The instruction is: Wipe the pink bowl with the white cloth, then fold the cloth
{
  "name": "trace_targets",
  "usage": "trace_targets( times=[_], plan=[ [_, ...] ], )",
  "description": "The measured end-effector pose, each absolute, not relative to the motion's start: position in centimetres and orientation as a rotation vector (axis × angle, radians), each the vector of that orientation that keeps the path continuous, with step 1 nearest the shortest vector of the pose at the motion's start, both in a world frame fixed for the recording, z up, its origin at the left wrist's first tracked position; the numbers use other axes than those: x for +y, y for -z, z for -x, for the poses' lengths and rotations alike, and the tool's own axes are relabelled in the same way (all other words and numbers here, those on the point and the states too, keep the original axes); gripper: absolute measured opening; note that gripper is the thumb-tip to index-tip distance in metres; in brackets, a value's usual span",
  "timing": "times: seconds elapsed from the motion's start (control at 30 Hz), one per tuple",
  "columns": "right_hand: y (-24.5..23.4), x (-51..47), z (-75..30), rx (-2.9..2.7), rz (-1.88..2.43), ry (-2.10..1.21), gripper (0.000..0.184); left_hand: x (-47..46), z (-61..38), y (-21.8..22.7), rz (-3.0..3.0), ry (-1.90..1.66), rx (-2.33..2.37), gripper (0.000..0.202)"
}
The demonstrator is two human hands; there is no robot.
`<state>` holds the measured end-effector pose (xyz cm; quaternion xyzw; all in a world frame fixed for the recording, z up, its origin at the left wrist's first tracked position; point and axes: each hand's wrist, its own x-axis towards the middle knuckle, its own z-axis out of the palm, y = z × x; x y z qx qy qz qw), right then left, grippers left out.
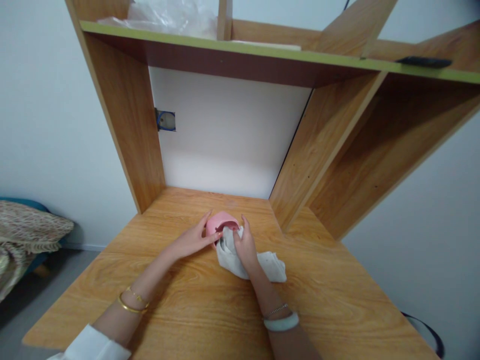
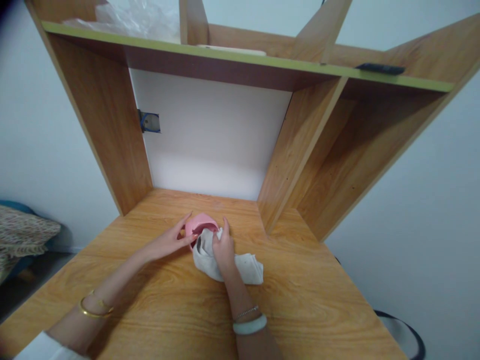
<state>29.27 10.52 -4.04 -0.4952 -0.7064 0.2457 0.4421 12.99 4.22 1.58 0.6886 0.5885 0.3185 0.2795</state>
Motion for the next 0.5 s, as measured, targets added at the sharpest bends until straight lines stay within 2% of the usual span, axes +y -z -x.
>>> trace_targets(
  times=[0.1, 0.2, 0.37, 0.5],
  plan=[
    [4.2, 10.6, -29.0, -1.709, 1.229, -0.634, 0.055, 3.9, -13.2, 0.5, -1.751, -1.081, 1.388, 0.079],
    [3.9, 10.3, -28.7, -1.719, 1.234, -0.617, 0.057, 4.0, -13.3, 0.8, -1.714, -1.16, 1.518, 0.068],
    [2.5, 9.7, -28.8, -1.868, 1.344, -0.437, 0.067, 3.6, -12.9, -2.1, -1.899, -0.785, 1.952, 0.065],
    [2.1, 9.8, -29.4, -2.069, 1.342, -0.36, 0.068, 3.5, -13.2, -4.1, -2.145, -0.475, 2.005, 0.068]
  ],
)
